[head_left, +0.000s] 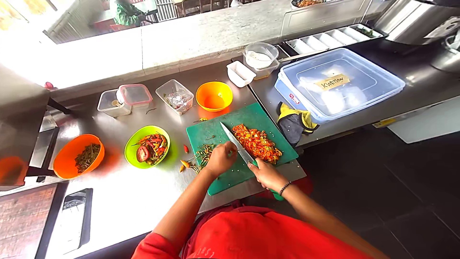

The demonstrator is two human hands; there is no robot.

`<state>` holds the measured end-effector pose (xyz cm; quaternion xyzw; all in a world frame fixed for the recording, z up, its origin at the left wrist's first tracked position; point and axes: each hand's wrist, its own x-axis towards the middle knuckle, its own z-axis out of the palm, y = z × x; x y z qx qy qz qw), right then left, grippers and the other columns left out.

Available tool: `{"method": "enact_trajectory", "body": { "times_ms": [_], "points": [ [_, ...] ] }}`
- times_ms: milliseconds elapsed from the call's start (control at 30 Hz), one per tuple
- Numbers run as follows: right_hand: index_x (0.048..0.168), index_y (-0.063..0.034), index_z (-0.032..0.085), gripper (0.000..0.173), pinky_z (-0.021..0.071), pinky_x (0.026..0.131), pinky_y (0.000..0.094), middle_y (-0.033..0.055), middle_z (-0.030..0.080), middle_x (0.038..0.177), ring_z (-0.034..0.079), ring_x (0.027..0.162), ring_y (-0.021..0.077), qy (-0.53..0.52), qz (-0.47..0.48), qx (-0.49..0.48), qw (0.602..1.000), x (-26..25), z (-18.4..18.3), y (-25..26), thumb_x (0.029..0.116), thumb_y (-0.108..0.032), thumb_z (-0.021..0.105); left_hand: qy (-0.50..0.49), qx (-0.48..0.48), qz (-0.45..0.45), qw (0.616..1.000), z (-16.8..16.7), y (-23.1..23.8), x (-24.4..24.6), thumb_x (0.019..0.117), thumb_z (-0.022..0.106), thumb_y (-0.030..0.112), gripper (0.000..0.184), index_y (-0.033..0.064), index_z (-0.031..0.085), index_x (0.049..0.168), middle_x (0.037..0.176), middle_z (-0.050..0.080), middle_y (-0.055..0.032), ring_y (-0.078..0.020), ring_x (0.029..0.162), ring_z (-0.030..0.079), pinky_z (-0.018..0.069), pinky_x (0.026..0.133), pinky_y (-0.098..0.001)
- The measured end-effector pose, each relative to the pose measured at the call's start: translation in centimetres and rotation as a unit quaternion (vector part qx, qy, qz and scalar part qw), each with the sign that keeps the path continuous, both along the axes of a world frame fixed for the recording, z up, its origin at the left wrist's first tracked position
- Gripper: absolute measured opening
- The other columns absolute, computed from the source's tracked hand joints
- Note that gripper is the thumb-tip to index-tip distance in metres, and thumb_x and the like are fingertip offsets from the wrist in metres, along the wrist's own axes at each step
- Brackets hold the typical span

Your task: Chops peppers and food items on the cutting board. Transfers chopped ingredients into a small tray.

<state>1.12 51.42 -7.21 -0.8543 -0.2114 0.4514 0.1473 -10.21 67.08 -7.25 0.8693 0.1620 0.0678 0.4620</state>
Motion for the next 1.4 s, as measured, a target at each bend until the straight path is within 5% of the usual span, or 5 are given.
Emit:
{"method": "enact_trajectory", "body": {
  "times_ms": [200,400,733,867,1400],
  "points": [
    [0.137,0.0033,0.048,0.046,0.0504,0.102,0.0508,0.0255,0.066,0.122,0.065,0.120,0.0373,-0.103,0.077,-0.062,0.990,-1.2,1.9,1.9,0.1124,-0.035,0.041,0.034,-0.013,-0.009,0.999,-3.0,-0.8,1.1,0.0941,0.066,0.001,0.015,-0.0039,0.066,0.108,0.116,0.062,-0.0223,-0.0302,0.093,0.068,0.0582,0.084,-0.0452],
    [0.139,0.0028,0.045,0.046,0.0529,0.099,0.0487,0.0231,0.068,0.119,0.067,0.118,0.0360,-0.135,0.087,-0.075,0.984,-2.4,0.9,2.5,0.1126,-0.034,0.039,0.016,0.138,-0.062,0.988,-3.8,-0.2,0.6,0.0958,0.063,0.001,0.010,-0.0052,0.069,0.099,0.100,0.069,-0.0226,-0.0386,0.100,0.069,0.0548,0.091,-0.0523],
    [0.137,0.0006,0.046,0.043,0.0546,0.096,0.0487,0.0220,0.069,0.115,0.069,0.114,0.0357,-0.139,0.081,-0.081,0.984,-2.1,0.6,2.4,0.1122,-0.035,0.040,0.131,0.080,-0.062,0.986,-2.1,-0.6,0.8,0.0906,0.064,0.001,0.041,0.0015,0.063,0.132,0.130,0.060,-0.0218,-0.0373,0.122,0.059,0.0489,0.103,-0.0522],
    [0.137,0.0005,0.046,0.043,0.0549,0.096,0.0488,0.0217,0.069,0.115,0.069,0.114,0.0355,-0.144,0.086,-0.085,0.982,-2.0,0.6,2.4,0.1121,-0.034,0.041,0.133,0.080,-0.061,0.986,-1.8,-1.1,1.2,0.0968,0.072,0.027,0.041,-0.0010,0.065,0.125,0.128,0.060,-0.0229,-0.0369,0.120,0.060,0.0491,0.102,-0.0517],
    [0.135,0.0037,0.048,0.045,0.0543,0.096,0.0521,0.0247,0.068,0.115,0.069,0.114,0.0386,-0.153,0.111,-0.093,0.977,-1.4,1.2,3.3,0.1121,-0.035,0.041,0.025,0.112,-0.096,0.989,-4.9,-0.6,1.5,0.1026,0.058,0.006,0.021,-0.0067,0.074,0.103,0.111,0.071,-0.0233,-0.0370,0.111,0.068,0.0521,0.100,-0.0475]
  ]
}}
